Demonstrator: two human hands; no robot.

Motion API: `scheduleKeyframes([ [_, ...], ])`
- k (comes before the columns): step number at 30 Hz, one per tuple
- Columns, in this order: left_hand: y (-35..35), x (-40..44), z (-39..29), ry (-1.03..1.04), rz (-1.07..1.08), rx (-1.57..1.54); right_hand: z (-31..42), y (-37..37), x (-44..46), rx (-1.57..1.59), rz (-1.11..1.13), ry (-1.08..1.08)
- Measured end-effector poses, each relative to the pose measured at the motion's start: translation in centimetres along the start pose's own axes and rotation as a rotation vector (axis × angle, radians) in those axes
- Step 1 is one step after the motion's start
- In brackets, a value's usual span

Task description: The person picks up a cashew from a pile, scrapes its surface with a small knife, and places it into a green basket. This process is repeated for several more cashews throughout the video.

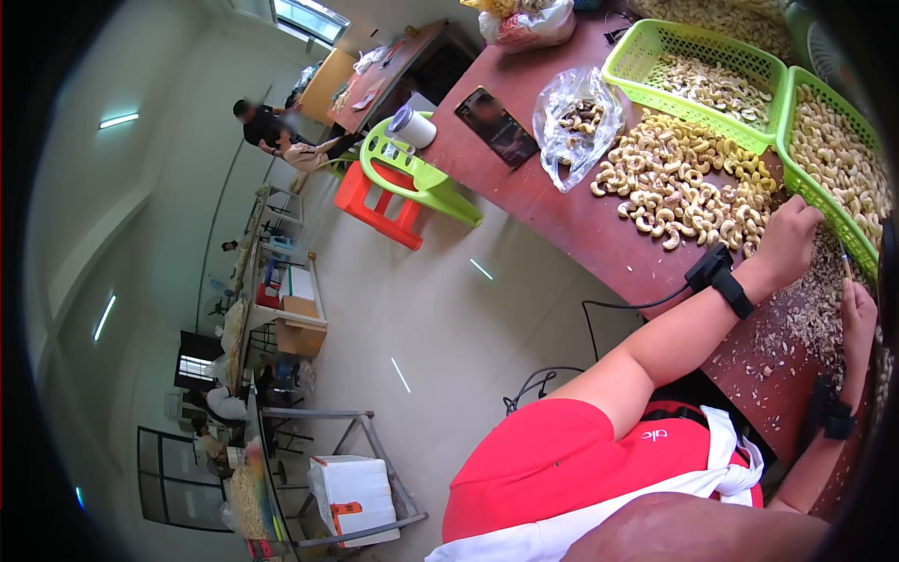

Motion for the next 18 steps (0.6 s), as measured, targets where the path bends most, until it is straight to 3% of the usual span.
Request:
scheduleKeyframes([
  [18, 0.71, -0.23, 0.19, -0.001, 0.073, 0.028, 0.28, 0.06, -0.1, -0.003, 0.006, -0.01],
])
Point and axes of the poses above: each hand's wrist, its own x-axis towards the middle knuckle, its own y-axis out of the palm, z = x × y, the point moved 8 cm from there along x, towards the middle knuckle, and after that the axes turned 14 degrees about x, right-handed, at the moved point
